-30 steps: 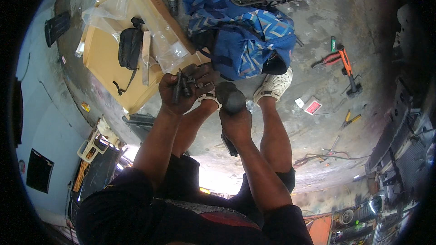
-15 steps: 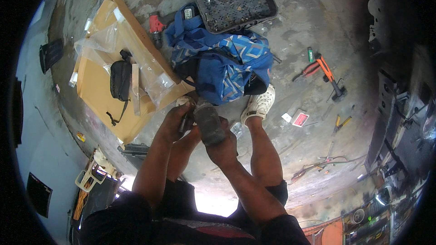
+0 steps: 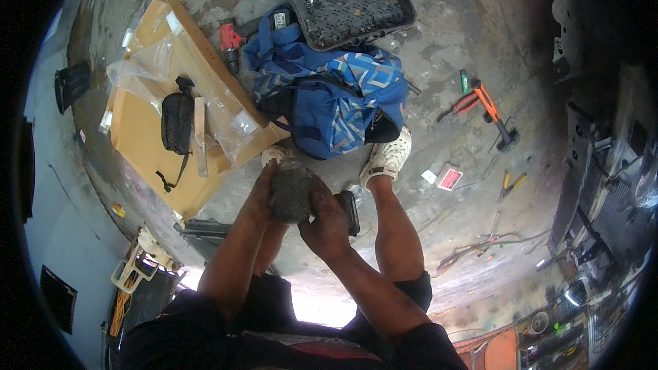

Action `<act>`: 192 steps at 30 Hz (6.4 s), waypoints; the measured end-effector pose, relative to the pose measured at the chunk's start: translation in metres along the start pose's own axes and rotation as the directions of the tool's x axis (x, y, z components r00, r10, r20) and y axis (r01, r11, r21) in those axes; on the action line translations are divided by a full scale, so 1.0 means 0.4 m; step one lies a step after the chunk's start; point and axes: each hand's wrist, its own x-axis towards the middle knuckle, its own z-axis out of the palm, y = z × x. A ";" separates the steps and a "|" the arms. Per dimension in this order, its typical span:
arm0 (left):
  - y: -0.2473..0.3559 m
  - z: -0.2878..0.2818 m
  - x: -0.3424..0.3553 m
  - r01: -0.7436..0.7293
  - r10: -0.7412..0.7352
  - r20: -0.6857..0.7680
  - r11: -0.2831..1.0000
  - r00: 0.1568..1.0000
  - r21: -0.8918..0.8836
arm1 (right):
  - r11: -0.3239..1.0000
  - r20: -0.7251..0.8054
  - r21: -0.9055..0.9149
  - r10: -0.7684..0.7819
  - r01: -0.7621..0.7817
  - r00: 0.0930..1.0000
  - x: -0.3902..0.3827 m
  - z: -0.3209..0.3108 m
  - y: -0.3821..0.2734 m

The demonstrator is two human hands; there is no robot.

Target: The person manipulates a headlight assembly on a car, then picks up a car horn from a bag and uses a power drill on it.

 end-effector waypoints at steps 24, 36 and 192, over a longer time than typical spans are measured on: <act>0.081 -0.041 -0.042 0.079 -0.151 0.144 0.905 0.978 0.418 | 0.974 0.455 0.071 0.161 -0.215 0.876 0.005 0.014 0.000; 0.095 0.006 -0.058 0.039 -0.108 0.122 0.885 0.987 0.463 | 0.974 0.478 0.031 0.184 -0.226 0.859 0.024 0.000 -0.014; -2.862 1.637 -0.616 -0.351 0.238 0.309 0.159 0.921 0.923 | 0.929 -0.710 -0.308 -0.080 -0.207 0.700 -2.108 -3.011 1.165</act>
